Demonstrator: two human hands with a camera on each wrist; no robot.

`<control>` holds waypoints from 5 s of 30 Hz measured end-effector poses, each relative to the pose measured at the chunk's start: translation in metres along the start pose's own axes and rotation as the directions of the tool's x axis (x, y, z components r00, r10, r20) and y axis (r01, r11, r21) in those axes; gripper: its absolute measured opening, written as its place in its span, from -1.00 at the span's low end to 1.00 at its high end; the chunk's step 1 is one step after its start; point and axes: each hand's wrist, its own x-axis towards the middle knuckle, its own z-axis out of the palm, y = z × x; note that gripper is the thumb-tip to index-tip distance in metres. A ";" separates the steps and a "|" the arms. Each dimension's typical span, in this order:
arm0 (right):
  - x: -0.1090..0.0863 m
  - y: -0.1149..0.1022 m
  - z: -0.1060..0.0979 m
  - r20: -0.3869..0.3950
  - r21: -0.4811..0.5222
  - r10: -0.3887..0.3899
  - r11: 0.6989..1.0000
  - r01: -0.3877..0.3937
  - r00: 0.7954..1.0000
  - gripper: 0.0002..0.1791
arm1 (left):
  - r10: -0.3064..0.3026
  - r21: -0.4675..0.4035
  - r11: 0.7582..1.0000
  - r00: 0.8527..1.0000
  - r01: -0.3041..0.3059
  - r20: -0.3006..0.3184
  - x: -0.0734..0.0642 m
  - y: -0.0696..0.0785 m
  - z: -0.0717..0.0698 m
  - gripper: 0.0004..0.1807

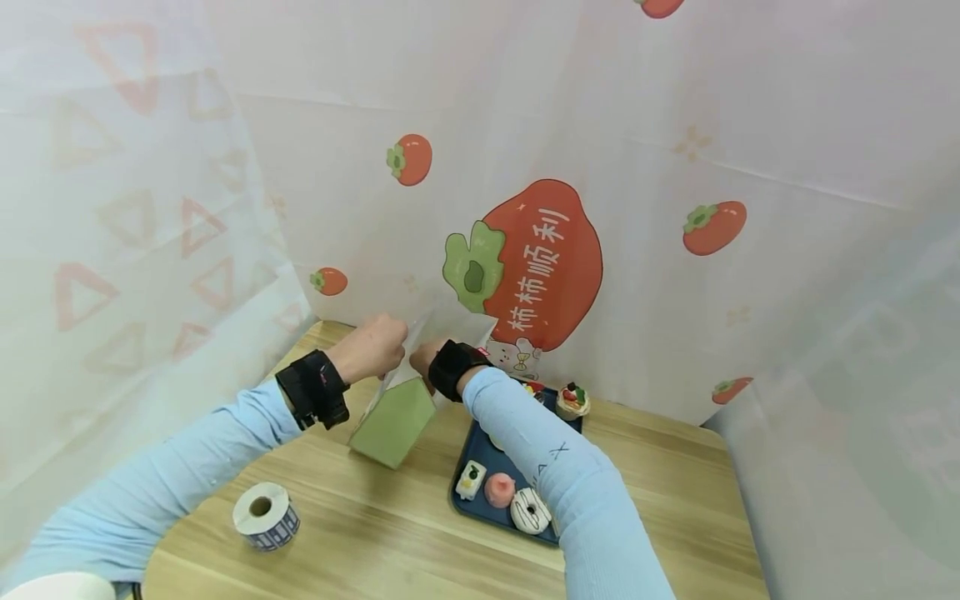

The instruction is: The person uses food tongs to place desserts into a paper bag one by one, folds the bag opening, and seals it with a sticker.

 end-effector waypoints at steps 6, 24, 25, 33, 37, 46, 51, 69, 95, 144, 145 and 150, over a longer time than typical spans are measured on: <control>-0.020 -0.006 -0.015 -0.010 0.085 0.005 0.996 -0.004 1.000 -0.62 | -0.027 -0.065 0.997 0.999 0.028 0.025 0.000 -0.001 0.000 -0.85; -0.084 0.023 -0.059 -0.060 0.200 0.040 0.979 -0.027 0.997 -0.70 | -0.037 -0.139 0.989 0.999 0.040 0.029 -0.004 -0.013 -0.004 -0.85; -0.092 0.025 -0.059 -0.080 0.216 0.054 0.976 -0.036 0.995 -0.70 | -0.040 -0.148 0.988 0.999 0.044 0.032 -0.004 -0.014 -0.004 -0.84; -0.143 0.043 -0.033 -0.247 0.339 0.127 0.940 -0.037 0.961 -0.40 | -0.067 -0.141 0.988 0.997 0.070 0.027 -0.004 -0.017 -0.002 -0.83; -0.161 0.052 -0.012 -0.301 0.435 0.149 0.900 -0.004 0.942 -0.20 | -0.066 -0.103 0.992 0.997 0.069 0.028 -0.001 -0.016 0.000 -0.82; -0.218 0.060 0.024 -0.329 0.574 0.219 0.819 0.011 0.918 -0.32 | -0.071 -0.112 0.991 0.996 0.076 0.054 0.001 -0.014 0.002 -0.81; -0.254 0.059 0.045 -0.392 0.589 0.273 0.808 0.012 0.879 -0.42 | -0.092 -0.126 0.987 0.993 0.100 0.067 0.001 -0.018 0.003 -0.83; -0.341 0.017 0.159 -0.271 0.673 0.497 0.710 -0.207 0.825 -0.49 | -0.101 -0.144 0.983 0.992 0.111 0.071 0.001 -0.025 -0.004 -0.83; -0.341 0.012 0.247 -0.070 0.800 0.499 0.545 -0.251 0.864 -0.76 | -0.112 -0.117 0.986 0.991 0.119 0.069 0.000 -0.028 -0.005 -0.83; -0.317 0.068 0.250 -0.187 0.505 0.308 0.844 -0.178 0.933 -0.62 | -0.144 -0.101 0.983 0.986 0.152 0.085 0.006 -0.031 -0.002 -0.81; -0.318 0.069 0.251 -0.172 0.530 0.318 0.828 -0.185 0.932 -0.62 | -0.147 -0.104 0.982 0.985 0.156 0.086 0.006 -0.031 -0.003 -0.80; -0.330 0.073 0.251 -0.128 0.656 0.362 0.730 -0.195 0.924 -0.50 | -0.150 -0.112 0.981 0.985 0.159 0.085 0.005 -0.032 -0.004 -0.81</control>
